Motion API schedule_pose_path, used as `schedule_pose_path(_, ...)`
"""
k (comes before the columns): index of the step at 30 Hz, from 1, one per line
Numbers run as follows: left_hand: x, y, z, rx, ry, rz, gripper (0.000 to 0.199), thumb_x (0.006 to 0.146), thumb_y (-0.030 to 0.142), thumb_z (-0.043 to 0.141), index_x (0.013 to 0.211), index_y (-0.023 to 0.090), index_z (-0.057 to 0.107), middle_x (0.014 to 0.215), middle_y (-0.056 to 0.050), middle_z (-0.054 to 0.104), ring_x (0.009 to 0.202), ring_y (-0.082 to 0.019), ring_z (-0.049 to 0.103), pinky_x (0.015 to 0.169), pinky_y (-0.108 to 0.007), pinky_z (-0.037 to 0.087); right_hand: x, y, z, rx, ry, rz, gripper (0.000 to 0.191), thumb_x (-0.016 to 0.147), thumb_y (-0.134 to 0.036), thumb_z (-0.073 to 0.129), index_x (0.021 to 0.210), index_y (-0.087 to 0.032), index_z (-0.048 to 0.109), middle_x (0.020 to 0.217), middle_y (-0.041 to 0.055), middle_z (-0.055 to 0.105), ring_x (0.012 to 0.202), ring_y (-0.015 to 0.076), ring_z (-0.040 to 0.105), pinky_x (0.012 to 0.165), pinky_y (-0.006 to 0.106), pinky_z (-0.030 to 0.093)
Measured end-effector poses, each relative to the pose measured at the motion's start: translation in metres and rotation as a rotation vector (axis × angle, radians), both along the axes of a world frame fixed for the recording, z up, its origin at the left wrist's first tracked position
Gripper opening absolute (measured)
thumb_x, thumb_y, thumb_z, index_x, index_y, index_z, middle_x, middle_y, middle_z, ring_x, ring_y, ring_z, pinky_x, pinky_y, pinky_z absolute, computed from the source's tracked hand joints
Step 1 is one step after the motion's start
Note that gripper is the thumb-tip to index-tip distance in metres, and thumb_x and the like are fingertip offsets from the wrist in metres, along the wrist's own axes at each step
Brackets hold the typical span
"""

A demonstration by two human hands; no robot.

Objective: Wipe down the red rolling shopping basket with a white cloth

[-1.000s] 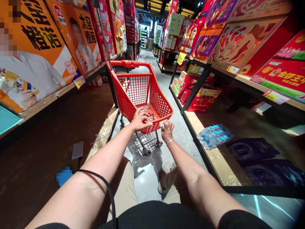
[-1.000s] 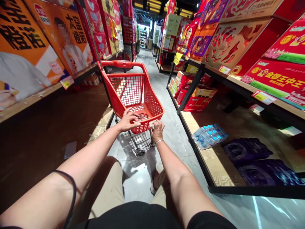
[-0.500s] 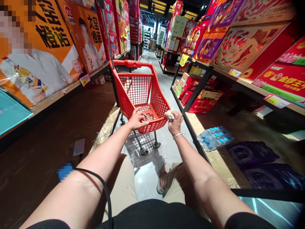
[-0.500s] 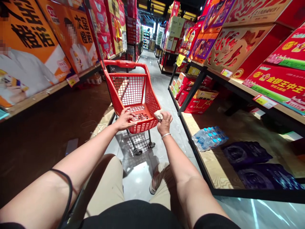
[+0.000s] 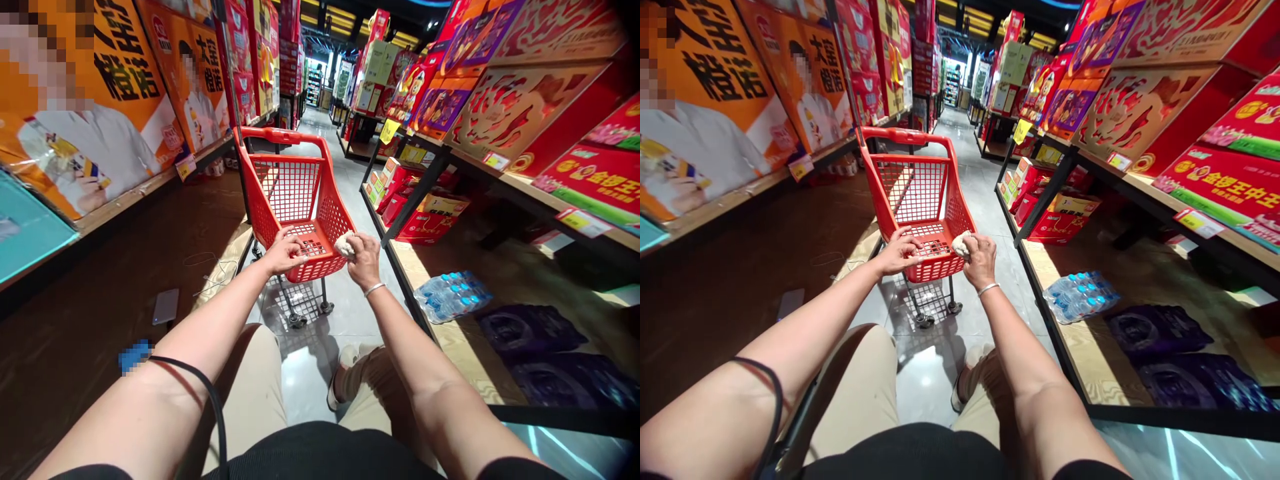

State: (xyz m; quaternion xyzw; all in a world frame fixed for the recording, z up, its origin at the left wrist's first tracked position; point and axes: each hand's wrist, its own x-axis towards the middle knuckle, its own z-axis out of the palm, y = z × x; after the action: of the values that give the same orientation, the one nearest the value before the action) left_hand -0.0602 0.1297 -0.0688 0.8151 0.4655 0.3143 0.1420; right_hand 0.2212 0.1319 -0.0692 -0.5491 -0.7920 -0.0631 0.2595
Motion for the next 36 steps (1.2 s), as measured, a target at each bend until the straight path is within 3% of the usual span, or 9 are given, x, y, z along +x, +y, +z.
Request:
schedule_pose_path(6, 0.007, -0.005, -0.005, 0.038, -0.021, 0.08, 0.03, 0.077, 0.045, 0.076, 0.064, 0.021, 0.065, 0.109, -0.006, 0.071, 0.145, -0.034, 0.032, 0.128, -0.057, 0.015, -0.012, 0.012, 0.046, -0.269, -0.299, 0.083, 0.03, 0.091, -0.023, 0.051, 0.116, -0.027, 0.068, 0.123, 0.009, 0.063, 0.118, 0.0282, 0.046, 0.085, 0.038, 0.042)
schedule_pose_path(12, -0.017, -0.003, 0.001, -0.035, 0.062, 0.044, 0.04, 0.076, 0.046, 0.078, 0.109, 0.024, 0.072, 0.144, -0.008, 0.056, 0.156, -0.04, 0.012, 0.128, -0.063, 0.01, -0.041, 0.005, 0.061, -0.327, -0.401, 0.061, 0.028, 0.089, -0.024, 0.056, 0.114, -0.023, 0.069, 0.12, 0.0106, 0.067, 0.118, 0.0291, 0.051, 0.087, 0.04, 0.046)
schedule_pose_path(17, -0.03, -0.009, 0.015, -0.086, 0.18, 0.155, 0.046, 0.081, 0.042, 0.073, 0.124, 0.026, 0.067, 0.154, -0.008, 0.048, 0.157, -0.04, 0.011, 0.124, -0.07, 0.012, -0.056, -0.009, 0.061, -0.307, -0.409, 0.036, 0.031, 0.09, -0.026, 0.053, 0.118, -0.021, 0.065, 0.123, 0.0126, 0.065, 0.117, 0.0311, 0.052, 0.087, 0.044, 0.05)
schedule_pose_path(20, -0.014, -0.017, 0.021, -0.047, 0.27, 0.184, 0.038, 0.087, 0.028, 0.062, 0.125, 0.024, 0.067, 0.142, -0.009, 0.06, 0.148, -0.034, 0.037, 0.126, -0.064, 0.013, -0.064, -0.016, 0.058, -0.286, -0.4, 0.012, 0.033, 0.088, -0.023, 0.053, 0.12, -0.02, 0.063, 0.126, 0.014, 0.062, 0.119, 0.0325, 0.05, 0.088, 0.046, 0.05)
schedule_pose_path(23, 0.016, -0.025, 0.021, -0.067, 0.369, 0.103, 0.047, 0.084, 0.015, 0.054, 0.128, 0.021, 0.066, 0.127, -0.009, 0.069, 0.125, -0.027, 0.059, 0.121, -0.049, 0.033, -0.072, -0.024, 0.05, -0.256, -0.381, -0.02, 0.033, 0.092, -0.023, 0.049, 0.122, -0.019, 0.062, 0.128, 0.0162, 0.059, 0.118, 0.0328, 0.048, 0.089, 0.047, 0.048)
schedule_pose_path(25, 0.032, -0.029, 0.016, -0.082, 0.397, 0.135, 0.06, 0.081, 0.016, 0.055, 0.141, 0.019, 0.057, 0.134, -0.012, 0.066, 0.125, -0.031, 0.059, 0.113, -0.048, 0.04, -0.073, -0.031, 0.041, -0.201, -0.364, -0.018, 0.033, 0.096, -0.023, 0.044, 0.124, -0.02, 0.061, 0.13, 0.0167, 0.057, 0.117, 0.032, 0.047, 0.09, 0.046, 0.046)
schedule_pose_path(29, 0.037, -0.03, 0.01, -0.111, 0.431, 0.247, 0.084, 0.08, 0.024, 0.058, 0.159, 0.013, 0.032, 0.146, -0.017, 0.057, 0.133, -0.035, 0.05, 0.113, -0.05, 0.034, -0.053, -0.038, 0.02, -0.1, -0.364, 0.152, 0.038, 0.101, -0.026, 0.04, 0.135, -0.026, 0.057, 0.141, 0.0119, 0.053, 0.122, 0.0302, 0.042, 0.092, 0.043, 0.042)
schedule_pose_path(32, 0.025, -0.026, 0.015, -0.166, 0.42, 0.221, 0.086, 0.08, 0.029, 0.058, 0.16, 0.015, 0.031, 0.145, -0.016, 0.058, 0.131, -0.036, 0.05, 0.111, -0.05, 0.034, -0.025, -0.023, 0.016, -0.076, -0.353, 0.204, 0.041, 0.102, -0.024, 0.039, 0.138, -0.029, 0.057, 0.147, 0.0085, 0.051, 0.13, 0.0308, 0.034, 0.096, 0.044, 0.039)
schedule_pose_path(36, 0.015, -0.022, 0.025, -0.186, 0.422, 0.158, 0.067, 0.08, 0.032, 0.057, 0.147, 0.031, 0.054, 0.128, -0.008, 0.065, 0.12, -0.034, 0.055, 0.104, -0.05, 0.035, -0.005, 0.017, 0.03, -0.151, -0.222, 0.169, 0.041, 0.098, -0.017, 0.043, 0.131, -0.031, 0.064, 0.146, 0.0069, 0.051, 0.128, 0.031, 0.034, 0.096, 0.044, 0.039)
